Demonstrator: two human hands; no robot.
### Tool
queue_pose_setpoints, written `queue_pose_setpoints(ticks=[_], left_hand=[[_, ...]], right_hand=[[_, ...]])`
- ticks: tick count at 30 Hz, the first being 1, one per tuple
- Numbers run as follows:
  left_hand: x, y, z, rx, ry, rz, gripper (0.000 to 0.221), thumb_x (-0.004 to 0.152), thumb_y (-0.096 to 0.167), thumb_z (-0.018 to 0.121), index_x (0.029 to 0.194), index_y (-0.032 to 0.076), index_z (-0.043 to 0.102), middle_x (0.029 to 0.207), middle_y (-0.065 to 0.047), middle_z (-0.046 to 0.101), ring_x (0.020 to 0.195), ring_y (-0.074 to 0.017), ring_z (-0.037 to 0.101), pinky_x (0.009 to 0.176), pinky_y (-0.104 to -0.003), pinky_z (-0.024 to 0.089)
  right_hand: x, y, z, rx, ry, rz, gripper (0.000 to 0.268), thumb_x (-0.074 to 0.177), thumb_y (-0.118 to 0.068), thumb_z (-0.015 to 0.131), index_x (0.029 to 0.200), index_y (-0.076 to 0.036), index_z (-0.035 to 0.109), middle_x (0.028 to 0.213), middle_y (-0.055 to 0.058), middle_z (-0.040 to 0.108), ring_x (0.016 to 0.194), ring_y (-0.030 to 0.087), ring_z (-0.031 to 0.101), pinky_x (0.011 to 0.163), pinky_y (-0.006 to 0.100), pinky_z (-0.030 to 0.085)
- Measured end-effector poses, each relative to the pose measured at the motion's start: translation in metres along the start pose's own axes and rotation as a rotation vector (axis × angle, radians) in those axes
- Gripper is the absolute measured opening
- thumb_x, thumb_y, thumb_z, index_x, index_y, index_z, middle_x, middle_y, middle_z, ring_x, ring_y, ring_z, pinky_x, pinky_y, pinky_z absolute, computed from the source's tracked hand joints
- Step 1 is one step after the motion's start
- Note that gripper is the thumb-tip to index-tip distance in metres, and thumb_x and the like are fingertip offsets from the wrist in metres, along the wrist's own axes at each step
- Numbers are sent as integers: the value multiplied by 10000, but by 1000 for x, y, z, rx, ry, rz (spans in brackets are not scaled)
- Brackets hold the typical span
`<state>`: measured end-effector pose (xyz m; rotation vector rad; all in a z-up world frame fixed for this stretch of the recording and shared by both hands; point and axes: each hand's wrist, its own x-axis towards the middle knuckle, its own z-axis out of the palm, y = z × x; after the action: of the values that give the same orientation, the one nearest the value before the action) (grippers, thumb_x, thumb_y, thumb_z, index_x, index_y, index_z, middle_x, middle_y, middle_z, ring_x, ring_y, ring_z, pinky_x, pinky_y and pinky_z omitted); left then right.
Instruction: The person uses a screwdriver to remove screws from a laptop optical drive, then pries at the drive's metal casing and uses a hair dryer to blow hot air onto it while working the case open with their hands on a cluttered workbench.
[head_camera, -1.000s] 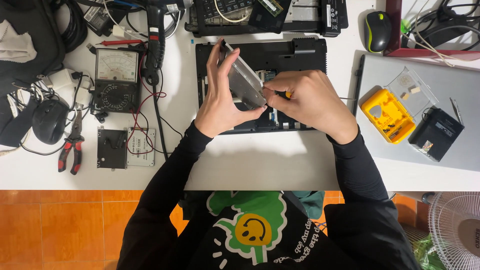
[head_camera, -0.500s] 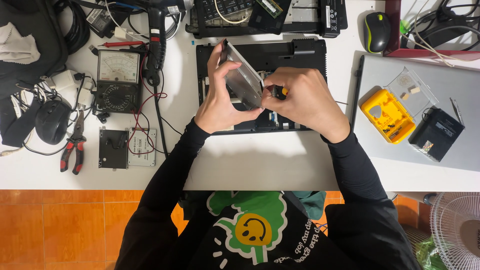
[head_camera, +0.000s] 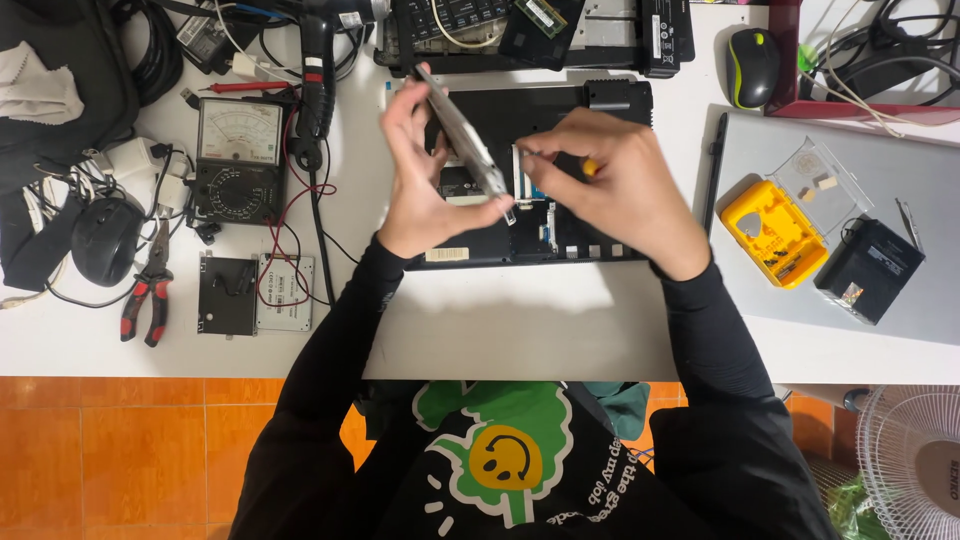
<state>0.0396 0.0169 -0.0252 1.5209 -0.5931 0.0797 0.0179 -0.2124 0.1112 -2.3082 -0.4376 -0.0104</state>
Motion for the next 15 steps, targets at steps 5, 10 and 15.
queue_pose_setpoints(ticks=[5,10,15], left_hand=[[0,-5,-6,-365,33,-128,1159,848,133,950,1601,252,77,1705,-133,93,1551,-364,251,1179,-560,491],[0,-8,-5,-508,42,-176,1141,879,166,921,1614,266,55,1689,-131,125,1546,-369,252,1143,-573,557],[-1,-8,-4,-483,31,-182,1175,873,201,941,1648,258,60,1700,-127,115,1591,-382,226,1176,-582,538]], right_hand=[[-3,-1,-4,5,-74,-161,260,917,-209,780,1134,-65,784,997,74,734,809,196,715,677,306,547],[-3,-3,0,-6,-164,-141,239,879,-206,793,1074,-69,795,945,84,732,741,215,702,642,320,535],[-1,-3,2,33,-183,-138,221,909,-162,760,1105,-63,787,911,89,725,736,215,694,637,332,522]])
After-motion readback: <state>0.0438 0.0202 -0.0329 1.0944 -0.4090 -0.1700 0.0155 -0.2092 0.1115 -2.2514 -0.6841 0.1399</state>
